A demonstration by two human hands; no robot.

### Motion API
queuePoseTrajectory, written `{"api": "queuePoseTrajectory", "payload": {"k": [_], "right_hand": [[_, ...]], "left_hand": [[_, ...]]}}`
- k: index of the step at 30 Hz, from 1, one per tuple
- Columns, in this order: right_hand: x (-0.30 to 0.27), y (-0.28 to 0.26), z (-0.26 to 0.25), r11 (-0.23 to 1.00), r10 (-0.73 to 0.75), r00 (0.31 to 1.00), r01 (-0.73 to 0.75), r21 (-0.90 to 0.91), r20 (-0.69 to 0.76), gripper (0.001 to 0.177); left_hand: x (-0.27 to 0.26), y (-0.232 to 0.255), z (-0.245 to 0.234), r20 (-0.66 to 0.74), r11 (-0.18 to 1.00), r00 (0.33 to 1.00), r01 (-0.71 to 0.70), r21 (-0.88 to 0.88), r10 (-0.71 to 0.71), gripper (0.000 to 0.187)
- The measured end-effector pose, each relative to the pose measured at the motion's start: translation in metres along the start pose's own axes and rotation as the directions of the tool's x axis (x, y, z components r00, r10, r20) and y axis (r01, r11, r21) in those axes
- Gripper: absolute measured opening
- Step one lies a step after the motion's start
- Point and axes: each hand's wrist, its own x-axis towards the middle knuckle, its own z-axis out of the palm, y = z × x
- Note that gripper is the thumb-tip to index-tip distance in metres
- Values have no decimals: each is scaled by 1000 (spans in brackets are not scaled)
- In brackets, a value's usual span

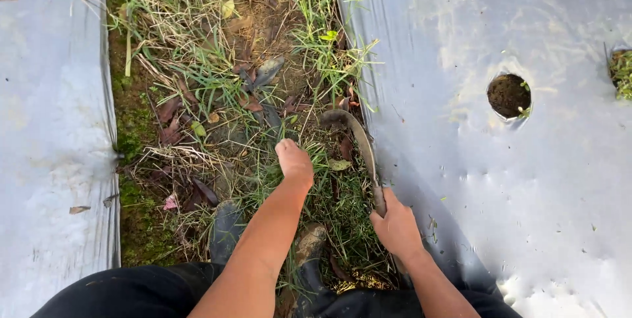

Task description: The person uses a sickle to cut grass and weeds growing along the edge of a plastic mulch sheet. They gather the cut grass into a bundle with their left hand and continue cutting more weeds with the sickle in their right hand.

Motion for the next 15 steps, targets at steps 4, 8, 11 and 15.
{"api": "queuePoseTrajectory", "payload": {"k": [4, 8, 11, 15], "right_hand": [[-2, -2, -4, 1000, 23, 1000, -23, -2, 17, 21], [-4, -2, 0, 997, 68, 996, -65, -48, 53, 21], [0, -4, 1, 995, 85, 994, -81, -55, 70, 19], [0, -4, 2, 993, 121, 991, -119, -26, 58, 13]], "left_hand": [[47, 12, 43, -142, 902, 982, 56, -427, -128, 34], [37, 0, 50, -291, 813, 951, -89, -576, -102, 33], [33, -6, 46, -331, 812, 942, -144, -565, -63, 33], [43, -6, 46, -249, 460, 959, -161, -873, -137, 26]]}}
